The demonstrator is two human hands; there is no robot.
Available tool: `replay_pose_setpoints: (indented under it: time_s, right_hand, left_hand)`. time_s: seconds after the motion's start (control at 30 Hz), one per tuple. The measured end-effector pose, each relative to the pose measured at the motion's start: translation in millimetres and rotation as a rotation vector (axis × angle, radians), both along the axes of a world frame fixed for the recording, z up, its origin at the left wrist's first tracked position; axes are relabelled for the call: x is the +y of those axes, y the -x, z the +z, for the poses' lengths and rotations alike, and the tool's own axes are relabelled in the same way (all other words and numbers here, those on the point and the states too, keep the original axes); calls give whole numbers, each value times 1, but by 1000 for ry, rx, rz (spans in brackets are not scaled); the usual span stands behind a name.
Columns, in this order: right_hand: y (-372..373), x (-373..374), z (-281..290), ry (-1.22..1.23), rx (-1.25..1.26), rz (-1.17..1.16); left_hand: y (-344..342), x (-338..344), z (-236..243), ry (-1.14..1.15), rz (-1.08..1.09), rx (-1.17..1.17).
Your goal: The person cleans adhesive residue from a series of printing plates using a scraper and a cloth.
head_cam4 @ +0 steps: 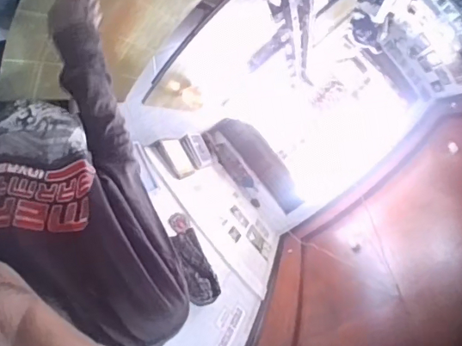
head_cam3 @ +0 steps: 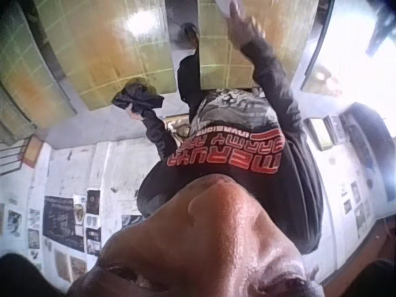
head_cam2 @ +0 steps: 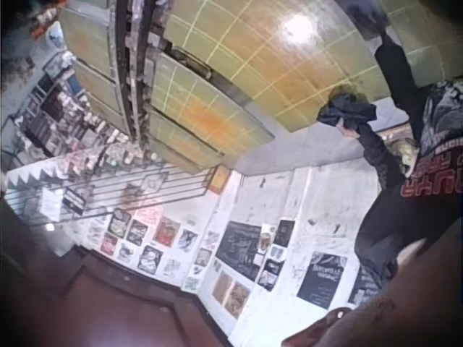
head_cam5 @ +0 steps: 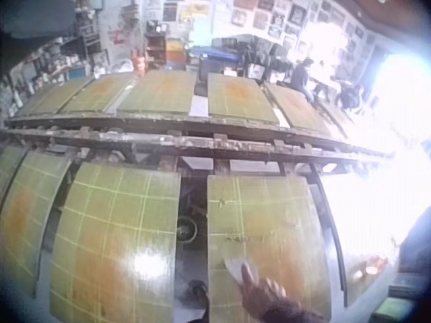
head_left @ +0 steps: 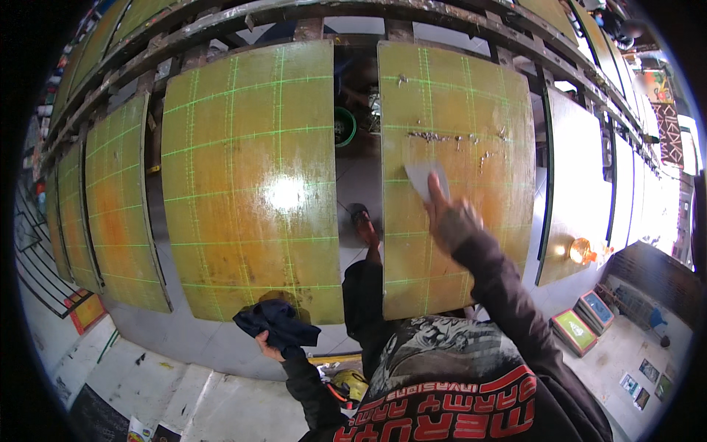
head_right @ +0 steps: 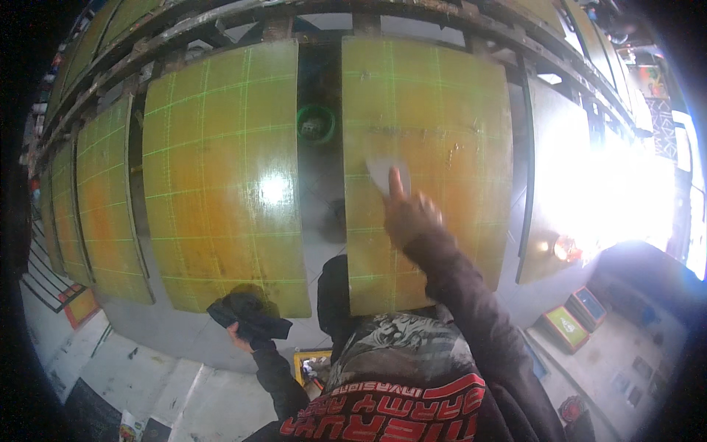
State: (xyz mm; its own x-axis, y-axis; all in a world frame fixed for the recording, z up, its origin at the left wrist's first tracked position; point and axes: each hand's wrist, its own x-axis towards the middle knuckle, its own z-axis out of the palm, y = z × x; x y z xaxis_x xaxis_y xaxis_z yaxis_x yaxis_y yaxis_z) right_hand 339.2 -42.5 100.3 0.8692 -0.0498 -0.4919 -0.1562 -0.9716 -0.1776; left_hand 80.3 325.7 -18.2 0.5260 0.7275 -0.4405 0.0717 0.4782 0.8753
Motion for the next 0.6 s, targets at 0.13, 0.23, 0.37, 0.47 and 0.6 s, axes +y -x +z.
replay_pose_setpoints:
  time_s: [0.13,0.23,0.37,0.47,0.6]
  right_hand:
    - [-59,-8,-17,-34,-101,54]
    - [-29,3,-4,-16,59,-67]
    - [-91,-7,-13,-53,65,-59]
    - [-79,-2,-14,-14,-34,14]
    - [-100,-23,-31,85,-67,295]
  left_hand:
    - [5,-6,-9,-162,-7,16]
    - [11,4,-4,42,-25,-67]
    - [6,1,-11,-12,45,51]
    - [-9,1,7,323,48,-101]
    - [4,4,-2,250,96,-3]
